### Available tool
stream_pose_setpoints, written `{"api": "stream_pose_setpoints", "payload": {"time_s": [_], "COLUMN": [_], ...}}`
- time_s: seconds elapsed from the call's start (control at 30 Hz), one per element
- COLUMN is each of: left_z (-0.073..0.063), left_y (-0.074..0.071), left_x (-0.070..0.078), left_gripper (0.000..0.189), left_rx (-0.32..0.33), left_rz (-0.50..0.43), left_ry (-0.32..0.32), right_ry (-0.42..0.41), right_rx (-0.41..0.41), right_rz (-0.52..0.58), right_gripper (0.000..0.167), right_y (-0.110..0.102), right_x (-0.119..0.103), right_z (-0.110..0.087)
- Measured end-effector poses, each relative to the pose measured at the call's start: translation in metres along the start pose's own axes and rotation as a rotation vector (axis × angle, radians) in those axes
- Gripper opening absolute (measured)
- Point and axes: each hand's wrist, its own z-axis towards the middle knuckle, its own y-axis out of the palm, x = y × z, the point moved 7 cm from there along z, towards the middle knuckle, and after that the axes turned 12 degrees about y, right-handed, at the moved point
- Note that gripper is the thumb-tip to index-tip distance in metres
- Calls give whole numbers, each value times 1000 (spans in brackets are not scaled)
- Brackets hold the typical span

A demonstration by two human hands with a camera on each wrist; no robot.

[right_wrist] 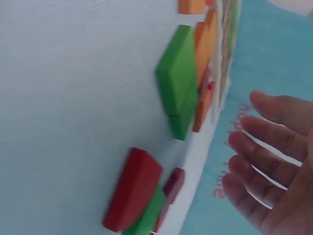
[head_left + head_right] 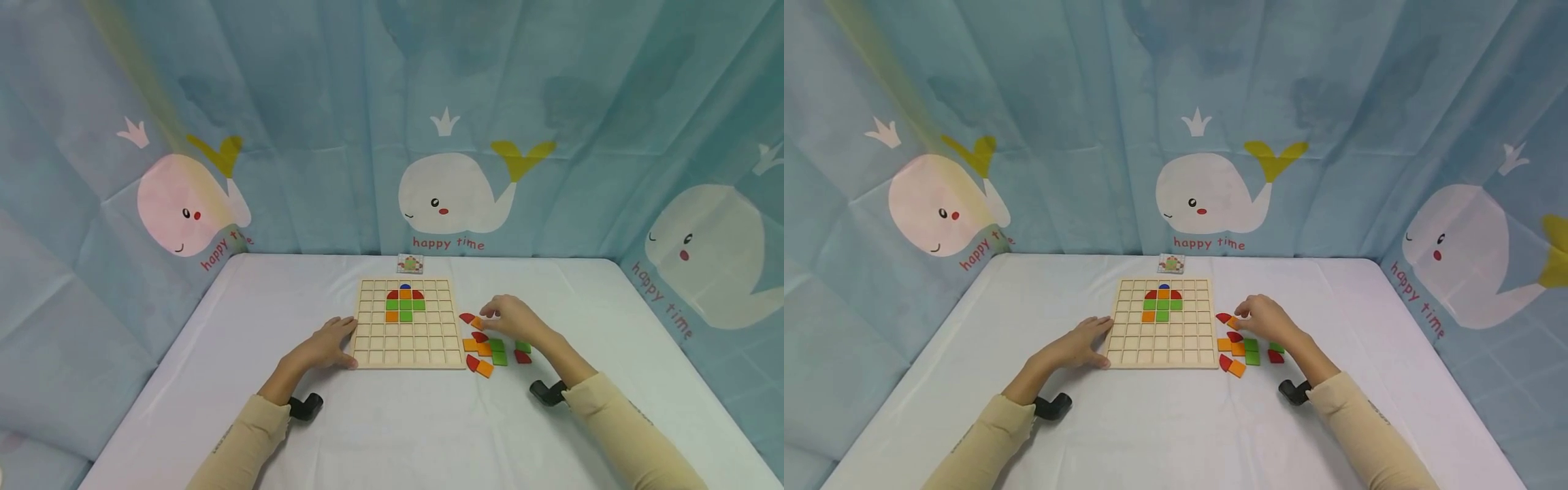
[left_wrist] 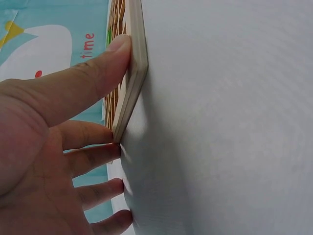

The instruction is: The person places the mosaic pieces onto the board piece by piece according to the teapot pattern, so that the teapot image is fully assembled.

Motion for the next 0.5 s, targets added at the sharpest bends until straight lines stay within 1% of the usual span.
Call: {"api": "stream_pose_setpoints", "payload": {"time_s": [0.13,0.3,0.5], "left_z": [0,1,2], "left_y": [1,1,1], "left_x": [-1,-1,-1], "left_gripper": [92,92,93], "left_rx": [2,-2,0], "left_rz": [6,15,24], "left_ry": [-1,-7,-17], "right_ry": [7,20,67], "right_rx": [-7,-10,-16], "right_rz": [-15,-59,-104], "right_gripper": [29,27,29], "right_y": [6,13,19], "right_x": [3,4,3], "right_z": [5,13,19]}}
